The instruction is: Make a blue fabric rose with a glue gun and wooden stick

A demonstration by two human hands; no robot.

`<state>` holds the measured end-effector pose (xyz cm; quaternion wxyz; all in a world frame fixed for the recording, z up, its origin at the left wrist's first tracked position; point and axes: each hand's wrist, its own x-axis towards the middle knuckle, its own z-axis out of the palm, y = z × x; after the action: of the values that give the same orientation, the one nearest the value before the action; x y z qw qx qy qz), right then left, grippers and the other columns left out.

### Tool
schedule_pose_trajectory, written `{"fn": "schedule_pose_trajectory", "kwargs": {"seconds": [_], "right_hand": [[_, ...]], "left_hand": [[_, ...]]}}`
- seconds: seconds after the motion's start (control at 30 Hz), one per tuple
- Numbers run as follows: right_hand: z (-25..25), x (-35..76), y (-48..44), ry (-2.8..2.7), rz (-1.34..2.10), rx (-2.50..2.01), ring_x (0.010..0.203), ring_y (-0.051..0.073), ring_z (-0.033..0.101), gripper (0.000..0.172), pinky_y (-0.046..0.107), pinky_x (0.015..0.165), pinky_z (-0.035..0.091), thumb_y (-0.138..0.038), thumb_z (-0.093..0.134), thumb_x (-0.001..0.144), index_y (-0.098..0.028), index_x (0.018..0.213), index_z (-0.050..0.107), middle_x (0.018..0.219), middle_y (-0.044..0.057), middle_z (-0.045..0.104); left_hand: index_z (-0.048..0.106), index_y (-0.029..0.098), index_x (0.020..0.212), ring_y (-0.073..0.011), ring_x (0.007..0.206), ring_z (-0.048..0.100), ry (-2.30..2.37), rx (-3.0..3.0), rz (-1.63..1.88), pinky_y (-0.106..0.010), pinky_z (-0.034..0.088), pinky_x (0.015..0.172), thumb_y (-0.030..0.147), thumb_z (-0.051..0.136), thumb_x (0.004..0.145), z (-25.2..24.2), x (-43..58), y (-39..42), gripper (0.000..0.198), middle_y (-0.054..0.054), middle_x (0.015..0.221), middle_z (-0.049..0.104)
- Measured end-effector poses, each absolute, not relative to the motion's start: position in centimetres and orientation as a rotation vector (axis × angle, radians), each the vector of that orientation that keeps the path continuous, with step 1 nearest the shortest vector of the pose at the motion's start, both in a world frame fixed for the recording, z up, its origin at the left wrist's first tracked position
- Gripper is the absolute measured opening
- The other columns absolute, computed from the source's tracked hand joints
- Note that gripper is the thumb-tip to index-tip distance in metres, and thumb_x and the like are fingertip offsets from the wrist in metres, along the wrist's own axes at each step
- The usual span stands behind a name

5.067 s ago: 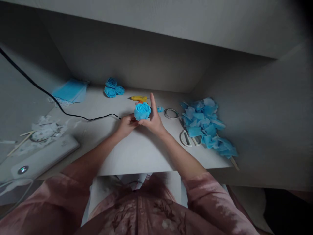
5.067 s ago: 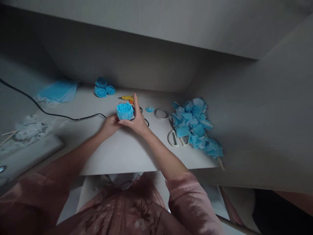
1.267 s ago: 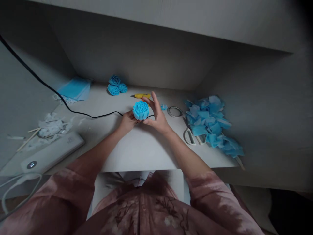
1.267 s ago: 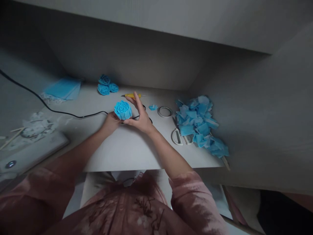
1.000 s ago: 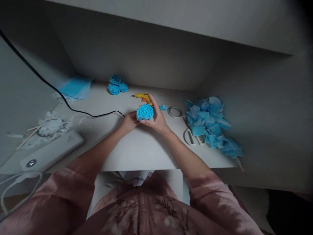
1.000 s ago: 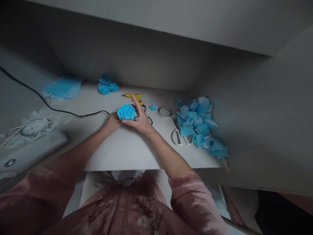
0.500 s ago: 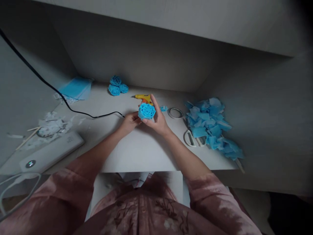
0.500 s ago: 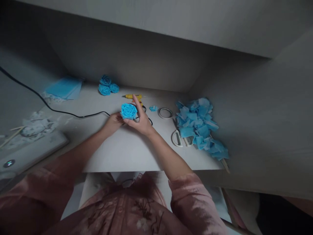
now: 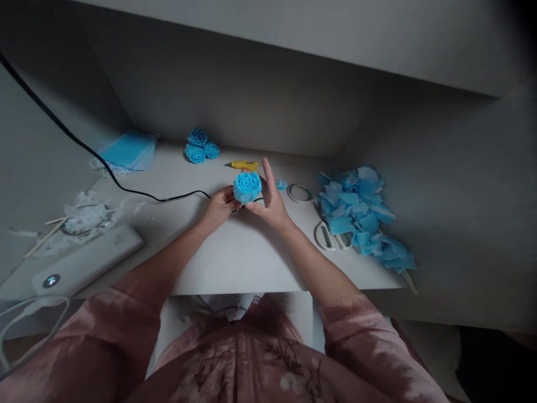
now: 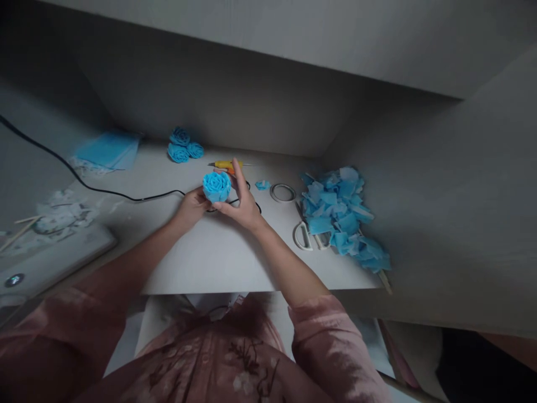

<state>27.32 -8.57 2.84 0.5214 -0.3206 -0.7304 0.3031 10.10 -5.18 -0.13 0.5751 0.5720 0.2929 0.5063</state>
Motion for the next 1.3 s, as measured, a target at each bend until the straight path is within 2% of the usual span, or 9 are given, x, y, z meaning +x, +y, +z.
{"fn": "schedule_pose_trajectory", "kwargs": {"seconds": [0.13, 0.33, 0.5, 0.63, 0.77, 0.93, 1.03, 1.13, 1.3], "right_hand": [[2.4, 27.4, -8.4, -1.706, 0.692, -0.808, 0.149, 0.033, 0.051, 0.123, 0.051, 0.125, 0.043, -0.075, 0.073, 0.082, -0.027, 0.172, 0.005, 0.161, 0.016, 0.05], [2.1, 27.4, -8.4, -1.711, 0.66, -0.873, 0.141, 0.036, 0.057, 0.135, 0.057, 0.124, 0.042, -0.082, 0.078, 0.07, -0.03, 0.172, 0.006, 0.148, 0.015, 0.06], [1.8, 27.5, -8.0, -1.791, 0.654, -0.837, 0.155, 0.037, 0.044, 0.138, 0.057, 0.13, 0.033, -0.092, 0.069, 0.067, -0.029, 0.172, 0.005, 0.163, 0.017, 0.047], [1.7, 27.6, -7.9, -1.795, 0.661, -0.812, 0.157, 0.034, 0.041, 0.122, 0.056, 0.131, 0.03, -0.095, 0.049, 0.079, -0.028, 0.172, 0.005, 0.166, 0.016, 0.044], [1.9, 27.4, -8.1, -1.76, 0.642, -0.865, 0.153, 0.029, 0.048, 0.104, 0.05, 0.129, 0.036, -0.09, 0.032, 0.091, -0.029, 0.172, 0.008, 0.161, 0.013, 0.052], [2.0, 27.3, -8.0, -1.585, 0.625, -0.922, 0.139, 0.025, 0.06, 0.086, 0.047, 0.122, 0.045, -0.077, 0.038, 0.099, -0.027, 0.168, 0.025, 0.14, 0.012, 0.068], [1.8, 27.5, -7.9, -1.477, 0.616, -0.978, 0.123, 0.024, 0.067, 0.07, 0.045, 0.112, 0.051, -0.069, 0.047, 0.101, -0.024, 0.154, 0.05, 0.121, 0.011, 0.075], [1.6, 27.5, -7.8, -1.459, 0.6, -1.032, 0.105, 0.023, 0.071, 0.057, 0.041, 0.101, 0.055, -0.067, 0.05, 0.1, -0.022, 0.129, 0.07, 0.106, 0.009, 0.077], [1.8, 27.3, -7.9, -1.453, 0.613, -1.112, 0.087, 0.02, 0.07, 0.05, 0.035, 0.084, 0.056, -0.064, 0.054, 0.098, -0.02, 0.099, 0.077, 0.09, 0.006, 0.077]], "left_hand": [[0.066, 0.018, 0.078, -0.0132, 0.063, 0.055, 0.661, 1.34, 1.19, -0.027, 0.049, 0.063, 0.033, 0.09, 0.061, -0.4, 10.3, -5.2, 0.033, 0.0, 0.07, 0.065], [0.068, 0.017, 0.078, -0.0196, 0.078, 0.066, 0.689, 1.362, 1.195, -0.031, 0.055, 0.074, 0.037, 0.094, 0.054, -0.2, 10.4, -5.2, 0.041, -0.003, 0.077, 0.073], [0.07, 0.017, 0.074, -0.0195, 0.069, 0.066, 0.737, 1.347, 1.234, -0.032, 0.056, 0.069, 0.043, 0.093, 0.056, 0.4, 10.1, -5.4, 0.039, -0.002, 0.067, 0.07], [0.069, 0.017, 0.073, -0.0161, 0.062, 0.063, 0.733, 1.306, 1.261, -0.03, 0.055, 0.066, 0.047, 0.093, 0.06, 0.8, 10.0, -5.6, 0.041, -0.002, 0.064, 0.07], [0.071, 0.016, 0.08, -0.0139, 0.059, 0.06, 0.718, 1.27, 1.274, -0.029, 0.052, 0.063, 0.051, 0.095, 0.06, 0.7, 10.0, -5.6, 0.047, -0.004, 0.072, 0.075], [0.072, 0.015, 0.08, -0.0132, 0.061, 0.059, 0.686, 1.263, 1.261, -0.029, 0.05, 0.064, 0.051, 0.091, 0.069, 0.4, 10.0, -5.5, 0.043, -0.007, 0.077, 0.075], [0.071, 0.015, 0.078, -0.0117, 0.061, 0.057, 0.682, 1.242, 1.268, -0.028, 0.048, 0.062, 0.051, 0.088, 0.074, 0.5, 9.9, -5.5, 0.04, -0.008, 0.08, 0.076], [0.071, 0.015, 0.077, -0.0111, 0.061, 0.056, 0.661, 1.213, 1.274, -0.026, 0.045, 0.06, 0.051, 0.089, 0.073, 0.6, 9.9, -5.5, 0.04, -0.008, 0.078, 0.076], [0.073, 0.015, 0.082, -0.0104, 0.065, 0.057, 0.67, 1.096, 1.312, -0.025, 0.046, 0.062, 0.044, 0.094, 0.066, 0.4, 9.9, -5.0, 0.039, -0.006, 0.086, 0.076]]}}
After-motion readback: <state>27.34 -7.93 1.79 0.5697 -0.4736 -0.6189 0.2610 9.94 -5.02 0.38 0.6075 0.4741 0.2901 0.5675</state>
